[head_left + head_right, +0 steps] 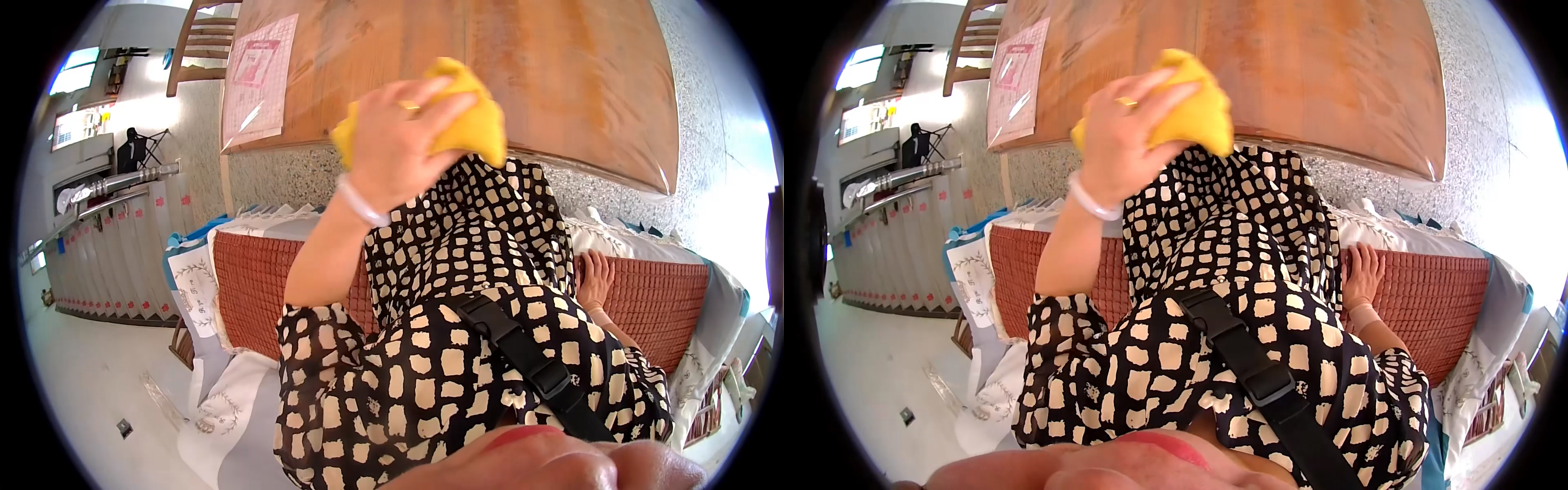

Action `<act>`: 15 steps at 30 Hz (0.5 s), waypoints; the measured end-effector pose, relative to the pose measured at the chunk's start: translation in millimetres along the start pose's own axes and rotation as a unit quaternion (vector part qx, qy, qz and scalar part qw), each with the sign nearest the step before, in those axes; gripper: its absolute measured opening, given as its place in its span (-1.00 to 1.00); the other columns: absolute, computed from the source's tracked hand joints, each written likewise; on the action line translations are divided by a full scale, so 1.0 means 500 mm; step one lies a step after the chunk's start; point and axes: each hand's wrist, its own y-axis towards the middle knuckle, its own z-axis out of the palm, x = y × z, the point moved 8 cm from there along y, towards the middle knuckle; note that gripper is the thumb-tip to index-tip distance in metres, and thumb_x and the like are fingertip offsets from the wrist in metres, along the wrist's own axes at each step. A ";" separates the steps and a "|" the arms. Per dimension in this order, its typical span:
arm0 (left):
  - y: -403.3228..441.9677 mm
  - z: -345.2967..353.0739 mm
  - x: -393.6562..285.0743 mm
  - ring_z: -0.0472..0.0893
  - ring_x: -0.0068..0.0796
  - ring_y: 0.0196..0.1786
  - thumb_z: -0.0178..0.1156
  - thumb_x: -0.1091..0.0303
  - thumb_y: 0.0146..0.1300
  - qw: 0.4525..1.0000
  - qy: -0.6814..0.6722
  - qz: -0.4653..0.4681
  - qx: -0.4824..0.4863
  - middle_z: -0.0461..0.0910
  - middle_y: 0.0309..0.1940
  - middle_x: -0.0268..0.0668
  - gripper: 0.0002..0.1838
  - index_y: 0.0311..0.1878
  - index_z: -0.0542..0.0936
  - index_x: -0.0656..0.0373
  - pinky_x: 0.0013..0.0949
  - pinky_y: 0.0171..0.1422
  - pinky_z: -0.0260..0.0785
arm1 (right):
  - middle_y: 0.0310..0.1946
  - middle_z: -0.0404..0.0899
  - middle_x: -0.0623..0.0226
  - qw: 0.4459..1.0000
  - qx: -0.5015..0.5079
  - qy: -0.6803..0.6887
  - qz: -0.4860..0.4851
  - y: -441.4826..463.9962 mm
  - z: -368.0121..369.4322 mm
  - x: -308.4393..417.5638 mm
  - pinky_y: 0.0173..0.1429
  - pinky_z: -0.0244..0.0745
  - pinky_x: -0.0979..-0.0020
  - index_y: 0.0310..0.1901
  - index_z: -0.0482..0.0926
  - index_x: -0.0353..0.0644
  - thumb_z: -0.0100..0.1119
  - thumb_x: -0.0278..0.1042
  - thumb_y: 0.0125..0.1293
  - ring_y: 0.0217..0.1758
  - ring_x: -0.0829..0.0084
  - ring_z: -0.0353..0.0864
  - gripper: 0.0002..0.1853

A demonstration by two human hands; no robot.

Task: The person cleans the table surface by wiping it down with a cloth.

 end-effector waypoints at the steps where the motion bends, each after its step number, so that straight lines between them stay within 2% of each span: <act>1: 0.027 0.024 -0.032 0.51 -0.22 0.09 0.48 0.14 -0.13 0.999 -0.027 0.034 0.015 0.53 0.13 -0.40 -0.33 0.18 0.57 -0.21 -0.12 0.22 0.29 | 0.30 0.32 0.31 1.000 0.001 0.004 0.001 0.000 -0.003 0.003 0.56 -0.21 0.01 0.24 0.39 0.00 0.10 -0.21 0.29 0.47 0.22 0.14 -0.53; 6: 0.147 0.148 -0.220 0.40 -0.17 0.25 0.33 -0.05 0.08 0.977 -0.066 0.175 0.101 0.46 0.21 -0.26 -0.41 0.22 0.53 -0.22 0.02 0.25 0.23 | 0.30 0.32 0.29 1.000 0.005 0.018 -0.001 -0.001 -0.007 0.009 0.56 -0.23 0.00 0.24 0.39 -0.01 0.11 -0.22 0.28 0.47 0.21 0.13 -0.52; 8: 0.188 0.187 -0.297 0.38 -0.16 0.27 0.29 -0.12 0.13 0.971 -0.052 0.206 0.107 0.44 0.25 -0.22 -0.40 0.24 0.51 -0.18 0.02 0.28 0.20 | 0.30 0.32 0.29 1.000 0.006 0.021 0.004 -0.004 0.002 0.004 0.56 -0.23 0.00 0.24 0.39 -0.01 0.11 -0.21 0.27 0.47 0.20 0.12 -0.52; 11: 0.236 0.211 -0.370 0.37 -0.16 0.29 0.25 -0.20 0.14 0.955 -0.061 0.252 0.140 0.42 0.27 -0.19 -0.39 0.21 0.54 -0.14 -0.01 0.31 0.18 | 0.30 0.31 0.27 1.000 0.005 0.026 0.003 -0.003 -0.013 0.030 0.57 -0.26 -0.01 0.24 0.39 -0.02 0.12 -0.21 0.25 0.47 0.19 0.12 -0.50; 14: 0.276 0.227 -0.399 0.34 -0.14 0.34 0.20 -0.30 0.13 0.942 -0.076 0.258 0.200 0.42 0.28 -0.18 -0.36 0.18 0.57 -0.13 -0.04 0.34 0.15 | 0.31 0.31 0.27 0.999 0.008 0.034 0.006 -0.004 -0.016 0.035 0.57 -0.27 -0.02 0.24 0.39 -0.02 0.10 -0.20 0.26 0.47 0.18 0.11 -0.51; 15: 0.287 0.226 -0.399 0.35 -0.17 0.35 0.13 -0.42 0.10 0.949 -0.074 0.254 0.173 0.43 0.29 -0.23 -0.30 0.16 0.59 -0.14 -0.05 0.34 0.16 | 0.31 0.31 0.27 0.999 0.008 0.038 0.007 -0.004 -0.015 0.037 0.57 -0.27 -0.02 0.25 0.39 -0.03 0.10 -0.20 0.27 0.47 0.18 0.11 -0.51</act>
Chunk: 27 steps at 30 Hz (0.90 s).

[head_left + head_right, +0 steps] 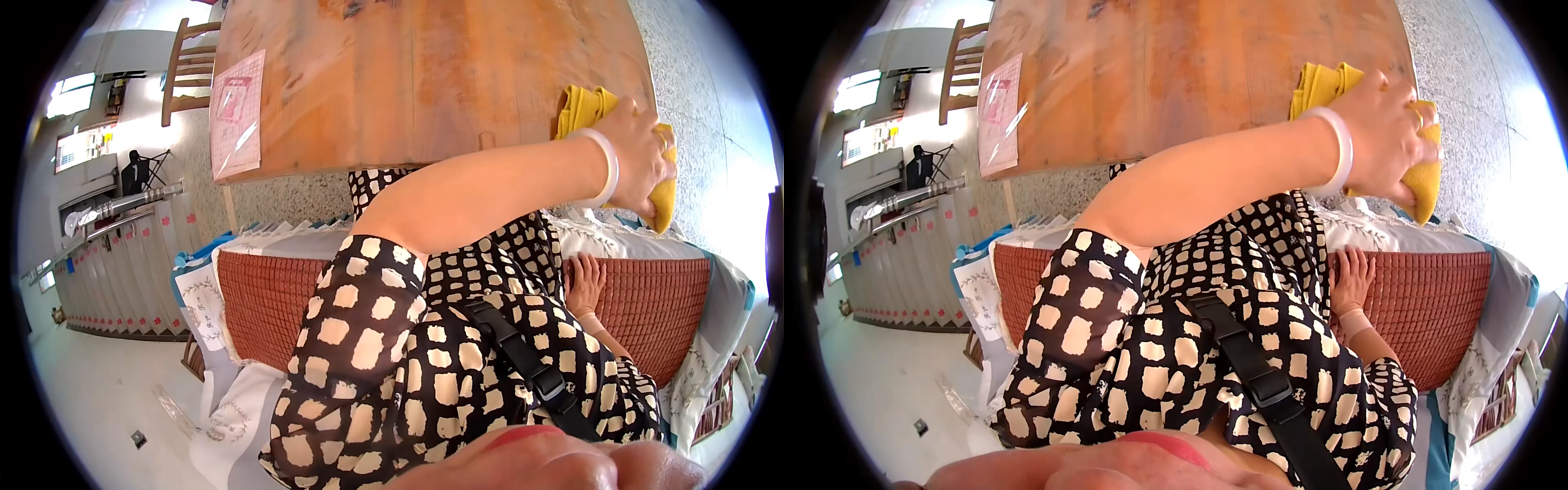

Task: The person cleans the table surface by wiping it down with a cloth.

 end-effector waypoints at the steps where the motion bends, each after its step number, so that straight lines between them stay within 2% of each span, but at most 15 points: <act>1: 0.009 0.007 0.010 0.35 -0.18 0.35 0.11 -0.44 0.09 1.000 -0.010 -0.009 0.014 0.43 0.29 -0.25 -0.28 0.16 0.60 -0.15 -0.05 0.33 0.17 | 0.31 0.31 0.27 1.000 -0.002 0.003 -0.002 -0.001 0.000 0.002 0.57 -0.27 -0.02 0.25 0.39 -0.02 0.09 -0.20 0.27 0.47 0.18 0.11 -0.51; 4: 0.041 0.010 0.046 0.42 -0.22 0.30 0.06 -0.53 0.05 0.999 -0.011 -0.038 0.023 0.43 0.31 -0.30 -0.22 0.17 0.60 -0.20 -0.04 0.30 0.24 | 0.31 0.31 0.28 1.000 -0.010 0.006 -0.006 0.001 -0.004 0.000 0.57 -0.28 -0.02 0.25 0.39 -0.02 0.09 -0.19 0.27 0.47 0.19 0.12 -0.51; 7: 0.051 -0.008 0.096 0.49 -0.16 0.24 0.11 -0.43 0.12 0.996 -0.035 -0.078 0.005 0.50 0.24 -0.24 -0.27 0.19 0.59 -0.10 -0.09 0.28 0.30 | 0.31 0.31 0.28 1.000 -0.013 0.008 -0.005 0.002 -0.006 -0.002 0.56 -0.28 -0.02 0.24 0.39 -0.02 0.09 -0.19 0.27 0.47 0.19 0.12 -0.52; 10: 0.047 -0.005 0.176 0.43 -0.30 0.32 -0.02 -0.44 0.18 0.988 0.022 -0.135 -0.065 0.47 0.28 -0.29 -0.28 0.21 0.56 -0.15 -0.04 0.34 0.24 | 0.30 0.32 0.29 1.000 -0.011 0.015 0.001 0.003 -0.016 0.006 0.57 -0.28 -0.01 0.23 0.41 -0.02 0.09 -0.20 0.28 0.47 0.20 0.12 -0.53; 13: 0.027 -0.022 0.231 0.48 -0.25 0.28 0.04 -0.38 0.20 0.983 0.050 -0.141 -0.102 0.49 0.26 -0.21 -0.31 0.22 0.55 -0.09 -0.11 0.32 0.29 | 0.29 0.33 0.29 1.000 -0.018 0.014 0.002 0.003 -0.019 0.004 0.57 -0.27 0.00 0.22 0.41 -0.01 0.09 -0.20 0.28 0.47 0.21 0.12 -0.54; 16: -0.042 -0.084 0.285 0.54 -0.11 0.11 0.26 0.04 0.15 0.979 -0.050 -0.111 -0.166 0.59 0.03 -0.14 -0.55 0.03 0.59 0.09 -0.14 0.23 0.34 | 0.29 0.33 0.30 1.000 -0.024 0.012 -0.002 0.005 -0.019 0.009 0.57 -0.27 0.01 0.22 0.42 -0.01 0.09 -0.20 0.29 0.47 0.21 0.13 -0.55; 18: -0.100 -0.112 0.330 0.55 -0.12 0.11 0.28 0.12 0.13 0.962 -0.087 -0.199 -0.167 0.58 0.06 -0.18 -0.59 0.02 0.61 0.09 -0.20 0.25 0.35 | 0.29 0.33 0.30 1.000 -0.029 0.011 -0.004 0.004 -0.019 0.008 0.57 -0.27 0.01 0.22 0.42 -0.01 0.09 -0.20 0.29 0.46 0.21 0.13 -0.55; 20: -0.153 -0.124 0.389 0.55 -0.12 0.13 0.30 0.11 0.11 0.961 0.026 -0.198 -0.193 0.58 0.08 -0.16 -0.54 0.06 0.60 0.10 -0.20 0.27 0.36 | 0.29 0.33 0.30 1.000 -0.029 0.008 -0.006 0.004 -0.018 0.007 0.57 -0.27 0.01 0.22 0.42 -0.01 0.09 -0.20 0.28 0.46 0.22 0.13 -0.55; 24: -0.324 -0.167 0.506 0.55 -0.17 0.13 0.37 0.20 0.07 0.936 0.032 -0.273 -0.219 0.59 0.05 -0.17 -0.52 0.09 0.59 0.10 -0.24 0.26 0.38 | 0.29 0.33 0.30 1.000 -0.027 0.002 -0.003 0.006 -0.012 0.002 0.57 -0.26 0.00 0.22 0.41 -0.01 0.10 -0.21 0.28 0.46 0.22 0.14 -0.54; 26: -0.427 -0.197 0.558 0.55 -0.18 0.13 0.36 0.31 0.03 0.922 0.051 -0.312 -0.223 0.59 0.03 -0.16 -0.55 0.05 0.60 0.12 -0.26 0.24 0.40 | 0.29 0.33 0.29 1.000 -0.028 -0.003 -0.005 0.005 -0.009 -0.001 0.56 -0.25 -0.01 0.23 0.41 -0.02 0.11 -0.22 0.27 0.45 0.22 0.15 -0.53; 27: -0.504 -0.190 0.625 0.55 -0.15 0.15 0.25 0.01 0.11 0.908 0.063 -0.367 -0.193 0.58 0.09 -0.16 -0.47 0.12 0.58 0.07 -0.21 0.25 0.37 | 0.29 0.33 0.29 1.000 -0.027 -0.002 -0.004 0.005 -0.009 -0.001 0.56 -0.24 -0.01 0.23 0.41 -0.02 0.11 -0.22 0.27 0.45 0.22 0.15 -0.53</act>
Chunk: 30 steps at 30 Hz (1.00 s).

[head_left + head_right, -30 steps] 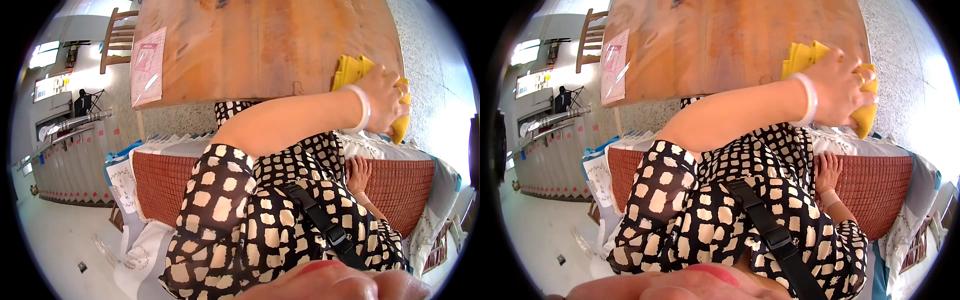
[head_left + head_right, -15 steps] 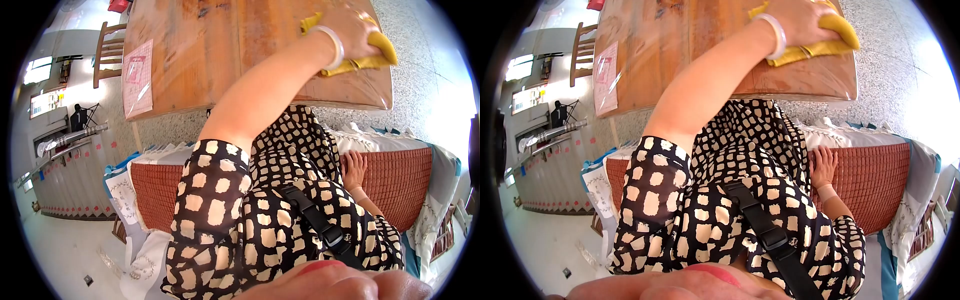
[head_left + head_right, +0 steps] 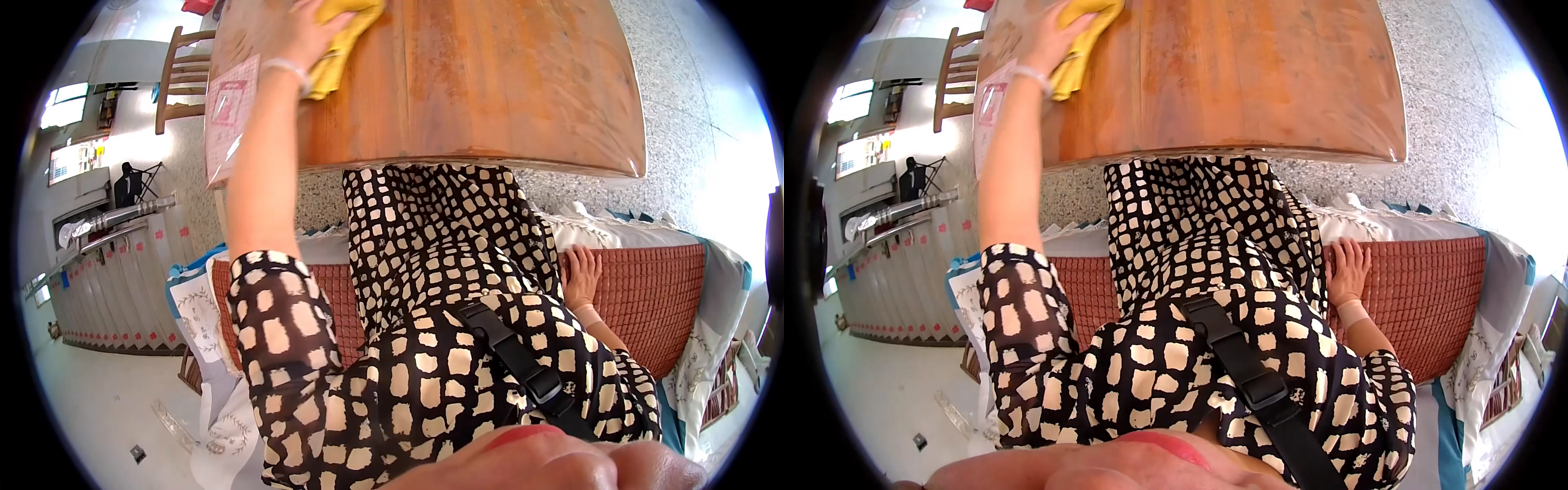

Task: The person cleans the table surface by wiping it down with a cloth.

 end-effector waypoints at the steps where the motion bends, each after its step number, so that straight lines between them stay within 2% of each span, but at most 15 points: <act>1: -0.009 -0.004 0.092 0.55 -0.12 0.17 0.15 -0.28 0.20 0.998 0.034 -0.052 0.023 0.56 0.16 -0.16 -0.33 0.18 0.57 0.03 -0.16 0.26 0.34 | 0.29 0.33 0.29 1.000 0.001 0.001 0.000 0.000 -0.002 0.001 0.56 -0.24 -0.01 0.23 0.41 -0.02 0.11 -0.22 0.27 0.45 0.22 0.15 -0.53; 3: -0.067 -0.093 0.130 0.54 -0.03 0.16 0.17 -0.20 0.21 0.981 0.112 -0.147 0.059 0.56 0.12 -0.04 -0.35 0.21 0.53 0.07 -0.17 0.26 0.35 | 0.29 0.33 0.29 1.000 0.006 0.001 0.000 0.001 -0.002 0.001 0.56 -0.24 -0.01 0.23 0.41 -0.02 0.10 -0.22 0.27 0.46 0.21 0.15 -0.53; 5: -0.113 -0.147 0.240 0.56 -0.03 0.14 0.15 -0.20 0.22 0.963 0.203 -0.175 0.021 0.57 0.11 -0.08 -0.38 0.21 0.54 0.01 -0.13 0.26 0.36 | 0.29 0.33 0.29 1.000 0.006 0.003 0.000 0.000 0.000 -0.001 0.56 -0.24 -0.01 0.23 0.41 -0.02 0.10 -0.21 0.27 0.46 0.21 0.15 -0.53; 7: -0.170 -0.192 0.309 0.55 -0.01 0.16 0.14 -0.22 0.22 0.940 0.181 -0.287 0.030 0.58 0.12 -0.12 -0.41 0.23 0.54 -0.11 -0.09 0.25 0.36 | 0.29 0.33 0.29 1.000 0.010 -0.001 -0.001 0.000 0.004 -0.005 0.56 -0.23 -0.01 0.24 0.41 -0.02 0.09 -0.21 0.28 0.46 0.21 0.14 -0.52; 10: -0.222 -0.233 0.356 0.52 0.02 0.19 0.13 -0.25 0.21 0.910 0.206 -0.360 -0.001 0.58 0.14 -0.19 -0.42 0.24 0.53 -0.22 -0.05 0.26 0.36 | 0.29 0.33 0.29 1.000 0.013 -0.004 -0.004 0.000 0.006 -0.007 0.56 -0.23 -0.01 0.25 0.40 -0.02 0.08 -0.21 0.28 0.46 0.21 0.14 -0.52; 11: -0.228 -0.235 0.376 0.49 0.07 0.23 0.12 -0.28 0.19 0.905 0.206 -0.372 0.002 0.54 0.16 -0.08 -0.34 0.27 0.50 -0.13 -0.02 0.30 0.32 | 0.29 0.33 0.29 1.000 0.010 -0.003 -0.005 -0.001 0.006 -0.007 0.56 -0.23 -0.01 0.25 0.40 -0.02 0.08 -0.21 0.28 0.46 0.20 0.14 -0.52; 14: -0.225 -0.208 0.391 0.45 0.08 0.27 0.14 -0.34 0.13 0.917 0.126 -0.376 -0.046 0.46 0.23 0.03 -0.23 0.29 0.48 -0.02 -0.02 0.35 0.27 | 0.29 0.33 0.29 1.000 0.005 -0.007 -0.009 -0.002 0.009 -0.012 0.56 -0.23 -0.02 0.25 0.40 -0.01 0.08 -0.22 0.29 0.46 0.20 0.14 -0.52; 15: -0.220 -0.203 0.348 0.42 0.05 0.30 0.19 -0.36 0.05 0.914 0.109 -0.389 -0.040 0.38 0.28 0.10 -0.14 0.31 0.44 0.05 -0.06 0.38 0.25 | 0.29 0.33 0.29 1.000 0.008 -0.011 -0.009 -0.003 0.010 -0.013 0.56 -0.23 -0.02 0.25 0.39 -0.01 0.08 -0.22 0.29 0.46 0.19 0.14 -0.52; 18: -0.200 -0.181 0.302 0.56 -0.08 0.16 0.33 -0.21 0.05 0.957 0.131 -0.252 -0.063 0.59 0.07 -0.03 -0.26 0.19 0.54 0.12 -0.20 0.27 0.35 | 0.29 0.33 0.28 1.000 0.017 -0.017 -0.007 -0.001 0.016 -0.016 0.55 -0.23 -0.03 0.24 0.39 -0.02 0.09 -0.22 0.30 0.47 0.19 0.13 -0.53; 21: -0.193 -0.160 0.262 0.57 -0.12 0.14 0.39 -0.08 0.02 0.966 0.100 -0.236 -0.035 0.60 0.06 -0.07 -0.31 0.18 0.54 0.12 -0.24 0.26 0.36 | 0.29 0.33 0.29 1.000 0.013 -0.017 -0.009 -0.001 0.016 -0.019 0.55 -0.23 -0.03 0.23 0.39 -0.01 0.09 -0.22 0.30 0.47 0.19 0.13 -0.54; 24: -0.164 -0.134 0.228 0.60 -0.16 0.09 0.39 -0.02 0.01 0.975 0.066 -0.204 -0.050 0.62 0.04 -0.12 -0.33 0.18 0.54 0.12 -0.27 0.23 0.38 | 0.29 0.33 0.29 1.000 0.008 -0.014 -0.008 -0.002 0.018 -0.019 0.55 -0.23 -0.02 0.24 0.39 -0.01 0.10 -0.22 0.29 0.47 0.20 0.13 -0.54; 28: -0.075 -0.061 0.103 0.57 -0.17 0.16 0.35 0.01 0.03 0.989 0.020 -0.149 0.009 0.60 0.11 -0.17 -0.37 0.19 0.55 0.04 -0.22 0.22 0.39 | 0.30 0.33 0.30 1.000 0.011 -0.009 -0.006 -0.001 0.008 -0.011 0.56 -0.23 -0.02 0.24 0.39 -0.01 0.10 -0.22 0.29 0.47 0.21 0.14 -0.52; 30: -0.040 -0.056 -0.105 0.55 -0.18 0.13 0.31 0.39 -0.01 0.998 -0.040 -0.050 0.005 0.58 0.03 -0.13 -0.58 0.00 0.59 0.14 -0.24 0.23 0.40 | 0.30 0.33 0.30 1.000 0.013 -0.006 -0.003 0.000 0.001 -0.005 0.56 -0.23 -0.01 0.25 0.39 -0.01 0.11 -0.22 0.28 0.47 0.22 0.14 -0.52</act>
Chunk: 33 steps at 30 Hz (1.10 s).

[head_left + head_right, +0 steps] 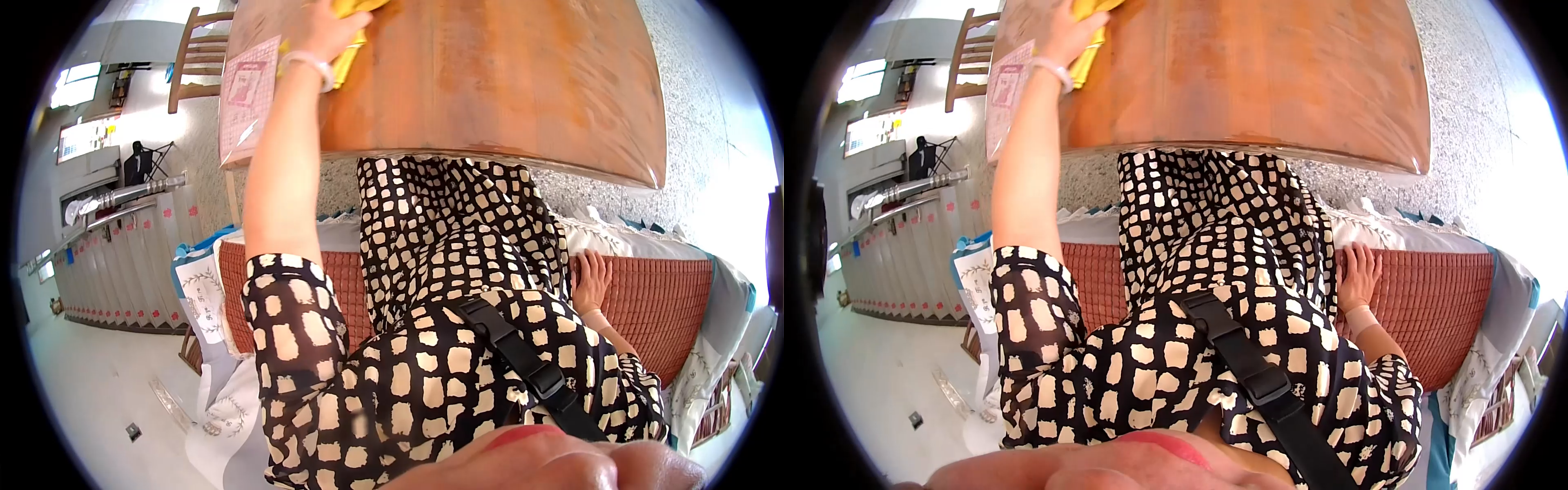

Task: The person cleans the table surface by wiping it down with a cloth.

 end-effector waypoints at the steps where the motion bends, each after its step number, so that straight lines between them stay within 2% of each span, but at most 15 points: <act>1: 0.018 0.034 -0.033 0.55 -0.16 0.12 0.29 0.39 -0.02 0.999 -0.025 0.045 0.000 0.58 0.02 -0.11 -0.58 0.00 0.59 0.14 -0.23 0.22 0.40 | 0.30 0.33 0.30 1.000 -0.003 0.004 0.002 -0.001 0.003 -0.001 0.56 -0.25 -0.01 0.24 0.39 -0.01 0.11 -0.22 0.28 0.47 0.22 0.13 -0.52; 4: 0.048 0.109 -0.146 0.55 -0.09 0.09 0.29 0.31 -0.05 0.991 -0.029 0.131 -0.023 0.58 -0.02 -0.05 -0.52 0.02 0.55 0.15 -0.17 0.21 0.39 | 0.30 0.32 0.29 1.000 -0.003 0.009 0.000 0.001 -0.002 0.006 0.56 -0.26 -0.01 0.24 0.39 -0.02 0.11 -0.22 0.28 0.47 0.22 0.13 -0.52; 6: 0.059 0.167 -0.235 0.54 -0.06 0.08 0.30 0.22 -0.05 0.982 -0.035 0.183 0.006 0.57 -0.02 -0.02 -0.47 0.06 0.53 0.17 -0.16 0.22 0.38 | 0.30 0.31 0.29 1.000 0.004 0.009 0.002 0.001 0.000 0.007 0.56 -0.27 -0.02 0.23 0.39 -0.02 0.10 -0.21 0.28 0.47 0.21 0.11 -0.52; 8: 0.053 0.207 -0.323 0.55 -0.04 0.07 0.29 0.16 -0.04 0.983 -0.037 0.181 0.008 0.57 -0.01 0.00 -0.46 0.04 0.54 0.19 -0.14 0.22 0.38 | 0.31 0.30 0.29 1.000 0.007 0.010 0.004 0.001 0.000 0.008 0.56 -0.28 -0.02 0.23 0.39 -0.02 0.11 -0.21 0.27 0.47 0.22 0.10 -0.52; 10: 0.044 0.243 -0.416 0.50 -0.03 0.17 0.29 0.10 -0.01 0.976 -0.021 0.206 0.068 0.52 0.10 0.03 -0.41 0.10 0.51 0.17 -0.14 0.29 0.32 | 0.31 0.30 0.29 1.000 0.005 0.011 0.001 0.001 -0.001 0.010 0.57 -0.28 -0.02 0.24 0.38 -0.01 0.11 -0.21 0.27 0.47 0.22 0.10 -0.51; 12: -0.009 0.229 -0.506 0.41 -0.02 0.28 0.27 0.07 0.03 0.974 -0.022 0.222 0.046 0.44 0.21 0.03 -0.39 0.15 0.47 0.16 -0.13 0.39 0.20 | 0.30 0.30 0.29 1.000 0.005 0.017 0.000 0.000 -0.002 0.006 0.57 -0.28 -0.02 0.24 0.38 -0.01 0.11 -0.21 0.26 0.47 0.21 0.10 -0.51; 14: -0.007 0.286 -0.560 0.32 -0.03 0.37 0.26 0.06 0.05 0.957 -0.031 0.284 0.045 0.35 0.31 0.01 -0.36 0.18 0.43 0.15 -0.13 0.47 0.08 | 0.30 0.30 0.29 1.000 0.001 0.022 0.002 -0.003 -0.001 0.005 0.57 -0.28 -0.01 0.24 0.38 -0.01 0.12 -0.21 0.26 0.47 0.20 0.10 -0.51; 15: -0.013 0.292 -0.570 0.40 -0.02 0.28 0.28 0.14 0.02 0.953 -0.020 0.300 0.035 0.47 0.18 0.00 -0.43 0.12 0.46 0.16 -0.15 0.39 0.20 | 0.30 0.30 0.29 1.000 0.000 0.024 0.003 0.001 -0.007 0.020 0.57 -0.28 -0.01 0.24 0.38 -0.01 0.12 -0.21 0.26 0.47 0.20 0.10 -0.51; 18: -0.048 0.330 -0.620 0.47 -0.24 0.30 0.21 -0.16 0.06 0.926 -0.006 0.358 0.118 0.49 0.26 -0.18 -0.27 0.31 0.45 -0.09 -0.07 0.34 0.26 | 0.29 0.31 0.27 1.000 -0.006 0.027 0.002 0.000 -0.008 0.021 0.56 -0.27 -0.02 0.23 0.38 -0.02 0.12 -0.21 0.26 0.47 0.19 0.10 -0.51; 19: -0.069 0.337 -0.636 0.43 -0.26 0.34 0.16 -0.19 0.13 0.910 0.015 0.381 0.162 0.46 0.29 -0.20 -0.30 0.32 0.44 -0.11 -0.03 0.37 0.20 | 0.29 0.31 0.27 1.000 -0.008 0.026 0.001 0.000 -0.005 0.021 0.56 -0.27 -0.02 0.23 0.38 -0.02 0.12 -0.21 0.26 0.47 0.19 0.10 -0.51; 22: -0.127 0.321 -0.665 0.53 -0.17 0.22 0.30 -0.06 0.06 0.889 0.003 0.425 0.168 0.54 0.20 -0.20 -0.37 0.22 0.54 -0.10 -0.14 0.26 0.35 | 0.28 0.31 0.26 1.000 -0.014 0.027 0.000 0.000 -0.006 0.022 0.56 -0.26 -0.03 0.23 0.39 -0.03 0.11 -0.21 0.25 0.47 0.18 0.10 -0.51; 26: -0.181 0.323 -0.678 0.51 -0.19 0.24 0.29 -0.13 0.06 0.861 -0.004 0.460 0.216 0.50 0.25 -0.22 -0.35 0.26 0.51 -0.20 -0.09 0.32 0.28 | 0.28 0.31 0.26 0.999 -0.014 0.029 0.001 -0.001 -0.006 0.018 0.56 -0.27 -0.03 0.23 0.39 -0.02 0.11 -0.21 0.25 0.46 0.18 0.11 -0.51; 27: -0.193 0.316 -0.678 0.47 -0.16 0.28 0.31 -0.06 0.08 0.853 -0.013 0.463 0.239 0.49 0.26 -0.22 -0.40 0.23 0.53 -0.21 -0.07 0.34 0.25 | 0.27 0.32 0.27 1.000 -0.014 0.028 0.002 0.001 -0.007 0.019 0.56 -0.27 -0.03 0.23 0.39 -0.02 0.11 -0.22 0.24 0.46 0.18 0.11 -0.51; 30: -0.239 0.293 -0.669 0.44 -0.11 0.31 0.31 0.04 0.10 0.841 -0.031 0.508 0.185 0.46 0.29 -0.24 -0.47 0.19 0.56 -0.21 -0.05 0.34 0.24 | 0.27 0.32 0.27 1.000 -0.009 0.025 0.007 0.002 -0.007 0.017 0.56 -0.26 -0.03 0.23 0.40 -0.02 0.11 -0.23 0.24 0.46 0.19 0.12 -0.51; 33: -0.282 0.281 -0.655 0.42 -0.05 0.30 0.18 0.15 0.22 0.826 0.010 0.550 0.118 0.44 0.30 -0.28 -0.64 0.11 0.60 -0.23 -0.02 0.29 0.26 | 0.27 0.33 0.27 1.000 -0.015 0.023 0.006 0.002 -0.007 0.015 0.56 -0.25 -0.03 0.22 0.40 -0.02 0.11 -0.23 0.24 0.46 0.18 0.12 -0.52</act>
